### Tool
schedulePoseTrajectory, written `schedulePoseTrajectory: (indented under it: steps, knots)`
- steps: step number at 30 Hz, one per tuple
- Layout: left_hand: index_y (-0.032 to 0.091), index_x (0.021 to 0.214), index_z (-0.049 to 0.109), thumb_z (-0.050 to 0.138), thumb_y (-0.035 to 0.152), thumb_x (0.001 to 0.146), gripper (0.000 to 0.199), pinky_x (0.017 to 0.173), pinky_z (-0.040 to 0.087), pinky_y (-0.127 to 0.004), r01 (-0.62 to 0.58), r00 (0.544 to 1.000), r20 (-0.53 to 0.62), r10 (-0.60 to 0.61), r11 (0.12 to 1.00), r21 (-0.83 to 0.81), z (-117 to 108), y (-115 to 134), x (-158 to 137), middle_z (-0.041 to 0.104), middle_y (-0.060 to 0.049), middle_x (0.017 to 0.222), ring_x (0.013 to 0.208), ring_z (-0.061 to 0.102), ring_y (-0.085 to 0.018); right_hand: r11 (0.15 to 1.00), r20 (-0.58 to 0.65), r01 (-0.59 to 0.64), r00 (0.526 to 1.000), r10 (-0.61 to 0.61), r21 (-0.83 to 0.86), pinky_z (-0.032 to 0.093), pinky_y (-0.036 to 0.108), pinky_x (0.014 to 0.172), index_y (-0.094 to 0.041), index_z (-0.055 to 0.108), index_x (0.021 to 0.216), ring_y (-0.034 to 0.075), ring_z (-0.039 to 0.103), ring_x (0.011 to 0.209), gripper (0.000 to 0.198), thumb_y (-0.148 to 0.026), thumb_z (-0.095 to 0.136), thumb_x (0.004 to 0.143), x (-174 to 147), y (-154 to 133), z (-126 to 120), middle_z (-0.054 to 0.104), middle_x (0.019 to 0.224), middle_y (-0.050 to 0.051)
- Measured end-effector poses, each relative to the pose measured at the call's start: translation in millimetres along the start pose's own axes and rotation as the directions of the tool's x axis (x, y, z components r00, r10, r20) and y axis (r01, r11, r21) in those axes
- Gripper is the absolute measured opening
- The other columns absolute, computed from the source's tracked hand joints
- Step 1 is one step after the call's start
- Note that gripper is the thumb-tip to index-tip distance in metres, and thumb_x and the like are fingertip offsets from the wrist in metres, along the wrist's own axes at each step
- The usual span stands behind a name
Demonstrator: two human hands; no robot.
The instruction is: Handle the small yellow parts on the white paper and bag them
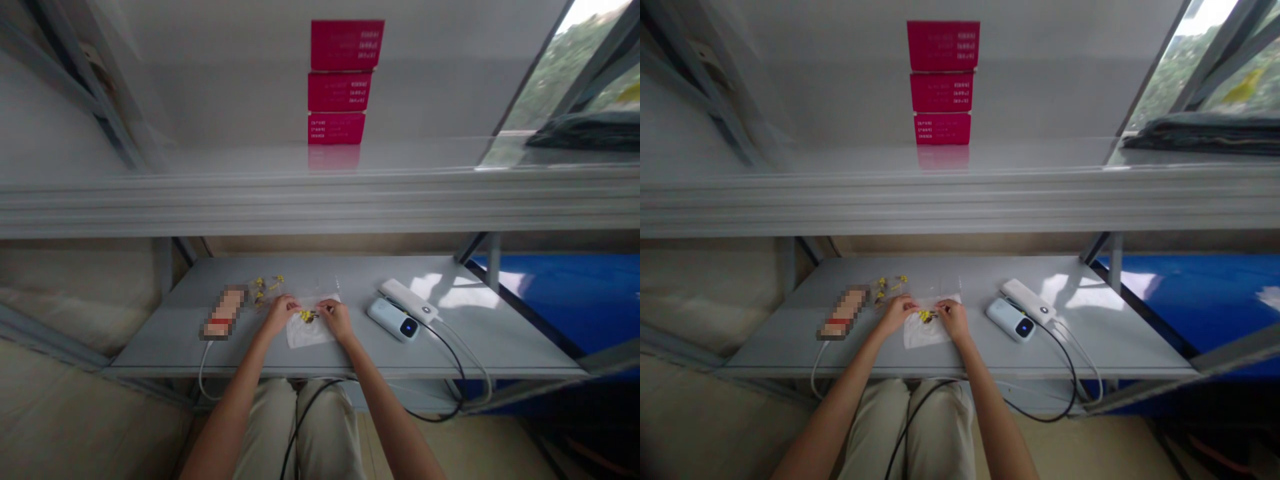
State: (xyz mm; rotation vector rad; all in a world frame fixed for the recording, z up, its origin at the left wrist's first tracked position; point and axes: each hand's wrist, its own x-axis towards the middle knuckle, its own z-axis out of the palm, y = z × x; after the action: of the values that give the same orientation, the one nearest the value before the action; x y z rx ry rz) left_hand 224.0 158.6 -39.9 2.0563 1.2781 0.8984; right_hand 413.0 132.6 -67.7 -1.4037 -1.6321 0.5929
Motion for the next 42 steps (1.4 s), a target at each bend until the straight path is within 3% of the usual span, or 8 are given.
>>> schedulePoseTrajectory:
  steps: [8,15,21,24,29,34,39,42]
  knots:
    - [0.015,0.069,0.059,0.056,0.009,0.069,0.007,0.075,0.041,-0.028,0.033,0.999,-0.017,-0.031,0.988,0.152,3,4,-6,0.058,-0.003,0.076,0.076,0.053,-0.015,0.950,0.089,0.187,0.982,-0.170,-0.251,0.038,0.025,0.071,-0.016,0.059,0.088,0.016,0.056,0.079,0.020,-0.020,0.039,0.087,-8,-16,-1,0.062,0.087,0.008]
    - [0.015,0.074,0.062,0.053,0.016,0.072,0.009,0.066,0.040,-0.024,-0.039,0.998,0.062,0.033,0.995,0.096,-3,19,-8,0.058,-0.001,0.070,0.066,0.050,-0.013,0.989,0.139,0.097,0.987,-0.081,-0.108,0.038,0.024,0.065,-0.018,0.064,0.086,0.015,0.056,0.069,0.022,-0.035,0.054,0.079,-5,-15,-3,0.066,0.078,0.003]
    - [0.013,0.076,0.066,0.055,0.031,0.074,0.021,0.057,0.036,-0.023,0.029,0.998,0.052,-0.030,0.999,0.018,9,10,-8,0.057,0.000,0.059,0.056,0.048,-0.012,0.992,0.110,0.123,0.987,-0.121,-0.007,0.036,0.023,0.059,-0.019,0.069,0.077,0.014,0.054,0.061,0.025,-0.039,0.053,0.079,-6,-16,-6,0.067,0.070,0.003]
    - [0.012,0.075,0.066,0.058,0.030,0.071,0.020,0.058,0.038,-0.023,0.062,0.998,0.031,-0.063,0.998,0.027,13,6,-8,0.059,-0.001,0.060,0.057,0.050,-0.013,0.994,0.088,0.100,0.991,-0.096,-0.044,0.034,0.022,0.054,-0.018,0.069,0.075,0.013,0.052,0.056,0.024,-0.037,0.055,0.077,-6,-14,-5,0.065,0.064,0.003]
    - [0.014,0.075,0.065,0.056,0.026,0.073,0.015,0.066,0.042,-0.023,-0.043,0.997,0.062,0.046,0.998,-0.045,20,8,-10,0.065,-0.004,0.073,0.068,0.056,-0.014,0.996,0.147,0.083,0.986,-0.085,0.015,0.033,0.021,0.053,-0.016,0.067,0.073,0.011,0.049,0.054,0.020,-0.030,0.052,0.075,-6,-9,-2,0.063,0.062,0.001]
    - [0.014,0.079,0.065,0.051,0.032,0.079,0.023,0.070,0.044,-0.027,0.024,1.000,0.001,-0.024,0.995,-0.099,23,11,-13,0.065,-0.005,0.075,0.070,0.057,-0.015,0.990,0.123,0.026,0.991,-0.043,0.136,0.034,0.021,0.050,-0.015,0.060,0.063,0.011,0.047,0.052,0.036,-0.044,0.047,0.078,0,-6,-3,0.056,0.055,0.000]
    - [0.017,0.100,0.060,0.050,0.022,0.081,0.023,0.092,0.037,-0.036,-0.009,0.970,-0.238,0.055,0.982,0.187,-3,3,-14,0.060,-0.009,0.103,0.102,0.051,-0.020,0.965,0.144,-0.211,0.971,0.189,0.155,0.035,0.020,0.044,-0.014,0.060,0.063,0.009,0.045,0.043,0.048,-0.054,0.039,0.079,30,-3,-12,0.059,0.055,0.002]
    - [0.018,0.104,0.059,0.053,0.017,0.078,0.026,0.096,0.033,-0.038,0.031,0.970,-0.233,0.062,0.926,0.377,-22,-7,-10,0.056,-0.011,0.113,0.111,0.046,-0.024,0.952,0.083,-0.299,0.952,0.294,0.059,0.033,0.019,0.041,-0.014,0.061,0.061,0.007,0.042,0.037,0.049,-0.053,0.039,0.080,52,0,-21,0.060,0.051,0.004]
